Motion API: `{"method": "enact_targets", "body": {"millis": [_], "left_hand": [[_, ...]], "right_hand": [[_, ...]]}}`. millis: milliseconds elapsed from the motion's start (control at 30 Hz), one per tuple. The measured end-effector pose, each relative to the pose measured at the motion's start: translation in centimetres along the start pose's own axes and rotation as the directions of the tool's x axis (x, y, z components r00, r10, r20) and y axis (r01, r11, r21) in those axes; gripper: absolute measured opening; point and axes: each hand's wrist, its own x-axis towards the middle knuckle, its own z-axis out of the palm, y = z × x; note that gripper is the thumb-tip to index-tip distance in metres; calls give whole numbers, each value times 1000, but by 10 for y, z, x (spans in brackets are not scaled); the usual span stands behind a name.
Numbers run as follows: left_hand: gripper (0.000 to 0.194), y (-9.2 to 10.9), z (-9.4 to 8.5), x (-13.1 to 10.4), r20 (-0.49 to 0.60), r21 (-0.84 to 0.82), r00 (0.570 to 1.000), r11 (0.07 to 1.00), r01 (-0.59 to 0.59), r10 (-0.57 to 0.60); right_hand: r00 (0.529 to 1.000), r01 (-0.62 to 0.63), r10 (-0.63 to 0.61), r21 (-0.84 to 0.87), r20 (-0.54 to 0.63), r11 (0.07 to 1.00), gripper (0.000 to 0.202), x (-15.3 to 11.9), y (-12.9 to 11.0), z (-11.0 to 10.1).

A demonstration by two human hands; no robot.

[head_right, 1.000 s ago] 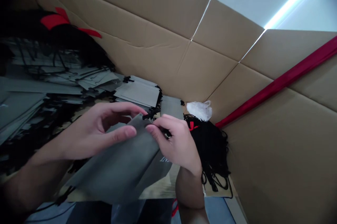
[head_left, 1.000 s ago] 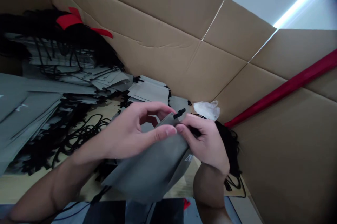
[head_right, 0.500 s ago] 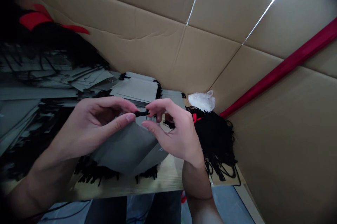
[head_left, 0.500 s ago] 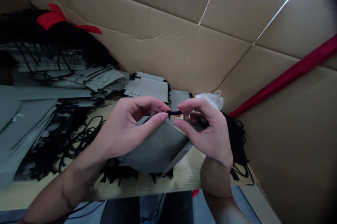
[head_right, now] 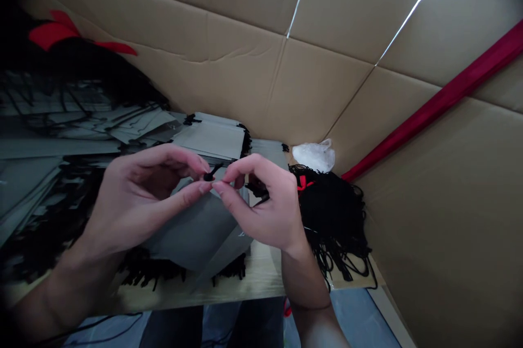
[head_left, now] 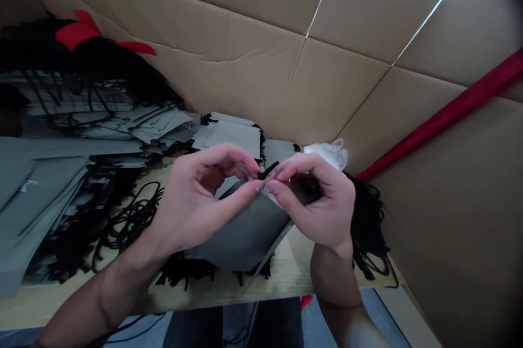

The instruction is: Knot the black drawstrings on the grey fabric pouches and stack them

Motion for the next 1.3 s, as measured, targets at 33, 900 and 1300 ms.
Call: {"method": "enact_targets", "body": {"millis": [33,900,1300], "left_hand": [[15,0,1,-1,-18,15,1000,1000,-18,18],[10,-7,5,-2,57,169,973,958,-231,224],[22,-23,0,4,152,389,825,735,-556,544]], "right_hand": [[999,41,-41,-14,13,999,13,0,0,0],[989,145,-146,-118,2,982,19,0,-5,-6],[985,139,-161,-287,-55,948,22,-5,-4,1]]}}
